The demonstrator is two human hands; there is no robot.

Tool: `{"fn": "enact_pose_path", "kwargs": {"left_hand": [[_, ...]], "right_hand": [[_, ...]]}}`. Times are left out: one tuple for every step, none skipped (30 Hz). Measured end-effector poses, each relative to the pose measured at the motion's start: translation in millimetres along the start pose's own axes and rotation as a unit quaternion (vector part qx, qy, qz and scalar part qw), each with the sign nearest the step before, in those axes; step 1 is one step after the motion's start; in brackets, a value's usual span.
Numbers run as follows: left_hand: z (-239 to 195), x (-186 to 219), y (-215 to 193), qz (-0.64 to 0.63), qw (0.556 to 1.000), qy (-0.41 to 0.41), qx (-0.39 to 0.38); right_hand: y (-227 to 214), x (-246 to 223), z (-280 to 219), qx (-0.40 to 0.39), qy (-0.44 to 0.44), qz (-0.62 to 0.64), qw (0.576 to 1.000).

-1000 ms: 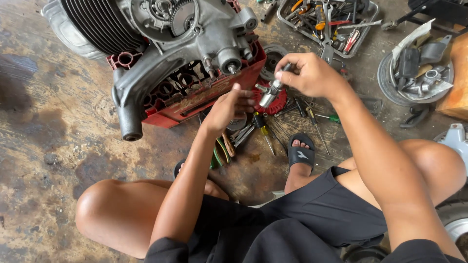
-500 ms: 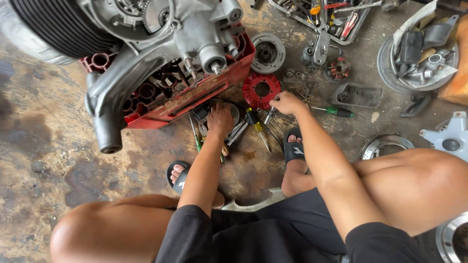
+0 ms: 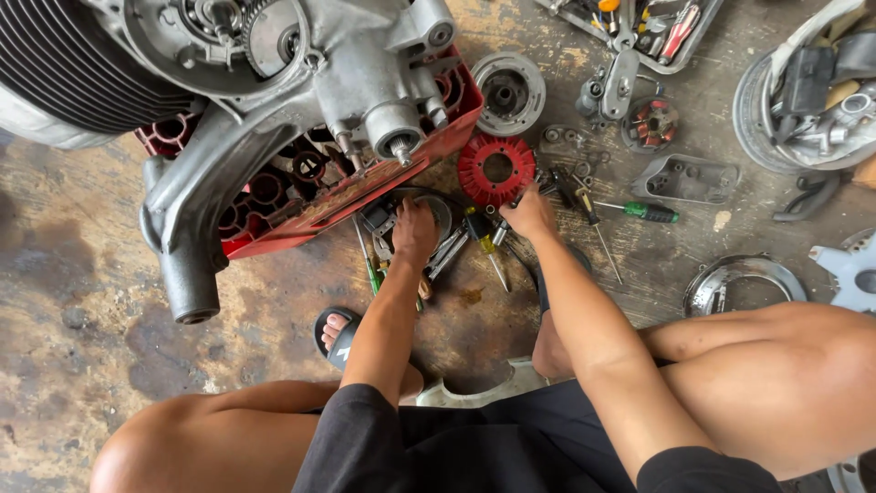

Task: The person sits on the floor and assembles a motorcycle engine, installing a rotor and a gear onto the crankshaft. They then apply oil to a small component using a bottle with a nozzle and insert a wire into the engine casing.

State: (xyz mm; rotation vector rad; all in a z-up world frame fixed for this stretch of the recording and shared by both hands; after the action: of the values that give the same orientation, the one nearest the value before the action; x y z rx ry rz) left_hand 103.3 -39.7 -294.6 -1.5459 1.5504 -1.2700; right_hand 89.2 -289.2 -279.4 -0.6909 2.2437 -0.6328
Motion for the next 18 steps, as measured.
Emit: {"fn": "enact_pose_path", "kwargs": {"left_hand": [[-2.7,2.5,-9.6,0.001,1.000,0.003,0.003],[-8.5,4.9,-19.2,0.010,1.000,0.013,0.010],[-15.6,7.4,-29.0,0.019,0.999,0.024,0.016],[-19.8,9.4,-35.4,0.021,0.999,0.024,0.020],[-25.3,12.3,-42.6,-0.009,0.999,0.036,0.023],[-25.9,15.0,-53.5,-0.038,0.998,0.048,0.031],[-25.7,13.8,-60.2,-0.036,0.997,0.048,0.040],[-28.2,17.1,-63.2,-0.054,0.996,0.060,0.033],[-30.7,20.0,-66.6,-0.071,0.994,0.073,0.026],[-41.5,24.5,-95.1,-0.069,0.994,0.072,0.036],[-53.2,29.8,-121.4,-0.089,0.992,0.084,0.028],[-69.9,33.0,-145.6,-0.109,0.990,0.093,0.016],[-82.0,34.6,-168.0,-0.106,0.990,0.090,0.025],[-93.6,38.3,-189.0,-0.136,0.985,0.102,0.026],[-105.6,41.2,-210.2,-0.164,0.979,0.114,0.028],[-118.5,38.7,-234.6,-0.164,0.980,0.107,0.042],[-132.0,38.7,-258.9,-0.206,0.969,0.127,0.051],[-147.4,39.0,-279.5,-0.249,0.955,0.148,0.056]], "right_hand": [[1.2,4.3,8.8,0.004,-0.001,0.002,1.000],[4.5,10.2,15.2,0.005,0.005,-0.025,1.000],[7.8,16.1,20.4,0.007,0.011,-0.052,0.999],[6.1,5.1,12.4,0.009,0.008,-0.049,0.999],[-3.2,-8.8,2.4,0.075,-0.015,-0.026,0.997],[-15.8,-27.3,-5.1,0.143,-0.041,-0.002,0.989],[-18.9,-46.5,-16.3,0.148,-0.049,0.001,0.988],[-27.0,-61.2,-31.5,0.180,-0.073,0.122,0.973],[-34.4,-75.2,-47.1,0.207,-0.096,0.241,0.943],[-35.3,-90.9,-59.3,0.210,-0.106,0.243,0.941],[-32.2,-101.5,-69.9,0.184,-0.092,0.380,0.902],[-23.4,-112.2,-83.2,0.149,-0.074,0.508,0.845],[-26.9,-123.5,-105.6,0.145,-0.083,0.509,0.844],[-27.9,-136.2,-125.5,0.102,-0.096,0.581,0.802],[-28.4,-149.7,-145.8,0.057,-0.108,0.647,0.753],[-26.9,-155.0,-161.7,0.048,-0.120,0.644,0.754],[-24.9,-167.0,-178.0,-0.011,-0.177,0.681,0.711],[-21.6,-174.4,-196.1,-0.069,-0.227,0.711,0.662]]}}
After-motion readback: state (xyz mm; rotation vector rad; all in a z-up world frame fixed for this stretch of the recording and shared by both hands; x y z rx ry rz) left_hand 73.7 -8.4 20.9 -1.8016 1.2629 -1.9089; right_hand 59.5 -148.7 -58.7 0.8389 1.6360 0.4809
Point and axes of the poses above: each hand's wrist, its own z-axis towards the middle knuckle, its own y-axis out of the palm, x = y × z, the point moved 6 cm from there along z, towards the middle knuckle, and after that the axes turned 8 degrees about z, right-handed, at the moved point
